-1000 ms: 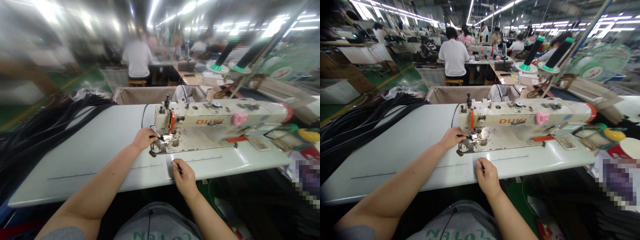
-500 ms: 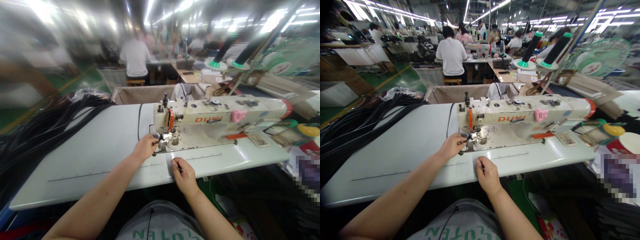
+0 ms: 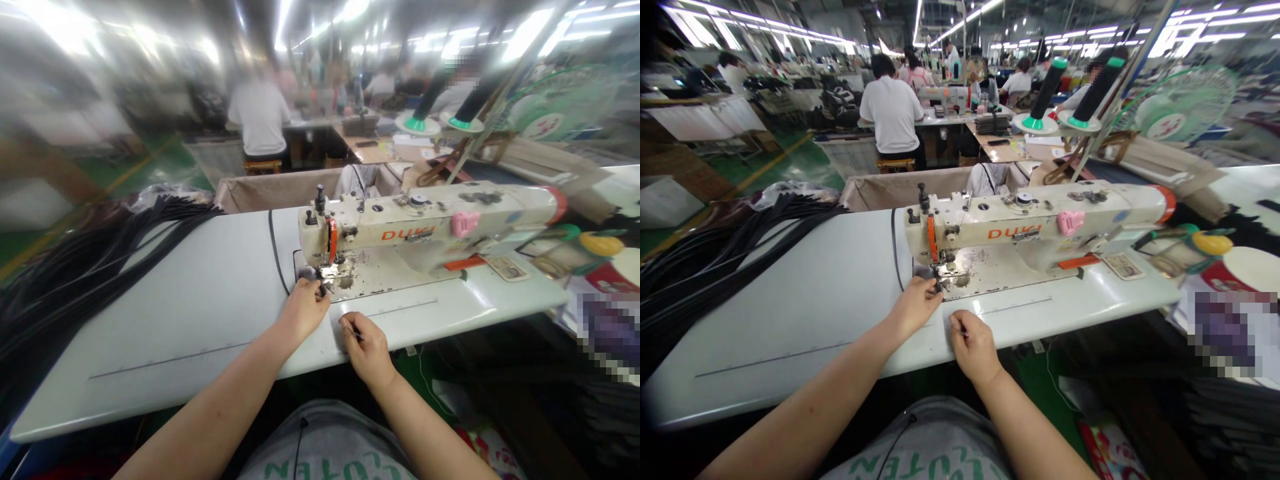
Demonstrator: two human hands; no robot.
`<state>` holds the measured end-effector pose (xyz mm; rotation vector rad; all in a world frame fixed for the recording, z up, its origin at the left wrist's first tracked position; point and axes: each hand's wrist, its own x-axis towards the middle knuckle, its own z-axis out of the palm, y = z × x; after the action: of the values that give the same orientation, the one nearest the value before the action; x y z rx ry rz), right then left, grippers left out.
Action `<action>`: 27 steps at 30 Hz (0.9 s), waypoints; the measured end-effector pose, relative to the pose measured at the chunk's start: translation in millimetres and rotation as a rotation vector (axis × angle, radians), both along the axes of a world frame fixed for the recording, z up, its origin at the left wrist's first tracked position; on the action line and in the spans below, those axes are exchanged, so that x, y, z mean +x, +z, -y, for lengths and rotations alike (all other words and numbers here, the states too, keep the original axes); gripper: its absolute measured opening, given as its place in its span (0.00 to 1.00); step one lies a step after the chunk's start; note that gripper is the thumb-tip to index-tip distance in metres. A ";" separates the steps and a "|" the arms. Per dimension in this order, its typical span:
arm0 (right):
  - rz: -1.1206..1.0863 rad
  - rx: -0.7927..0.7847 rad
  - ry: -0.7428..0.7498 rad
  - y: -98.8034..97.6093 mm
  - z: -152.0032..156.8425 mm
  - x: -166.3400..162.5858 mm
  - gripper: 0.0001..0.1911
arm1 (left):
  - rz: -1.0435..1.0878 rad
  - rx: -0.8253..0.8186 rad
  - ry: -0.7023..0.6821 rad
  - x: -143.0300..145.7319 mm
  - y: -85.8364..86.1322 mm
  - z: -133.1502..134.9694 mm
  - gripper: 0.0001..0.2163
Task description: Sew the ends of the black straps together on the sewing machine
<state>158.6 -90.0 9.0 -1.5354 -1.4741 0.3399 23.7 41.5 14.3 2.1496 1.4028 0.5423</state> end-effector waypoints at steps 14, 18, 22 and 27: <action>-0.386 -0.159 0.167 14.0 12.6 17.4 0.19 | -0.396 0.126 -0.267 -12.7 30.1 29.8 0.17; -0.615 -0.193 0.092 4.8 30.6 32.8 0.24 | -0.374 0.288 -0.344 -17.9 31.6 31.0 0.09; -0.713 -0.125 -0.172 -13.6 52.7 63.3 0.32 | -0.229 0.411 -0.439 -24.8 7.5 19.3 0.08; -0.657 -0.043 -0.697 -38.2 92.1 122.3 0.37 | -0.311 0.567 -0.566 -30.5 -15.7 9.0 0.09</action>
<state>280.9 -182.1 -29.2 -1.6500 -0.3906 0.3990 -6.8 32.5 -1.4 3.0390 0.7457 0.4232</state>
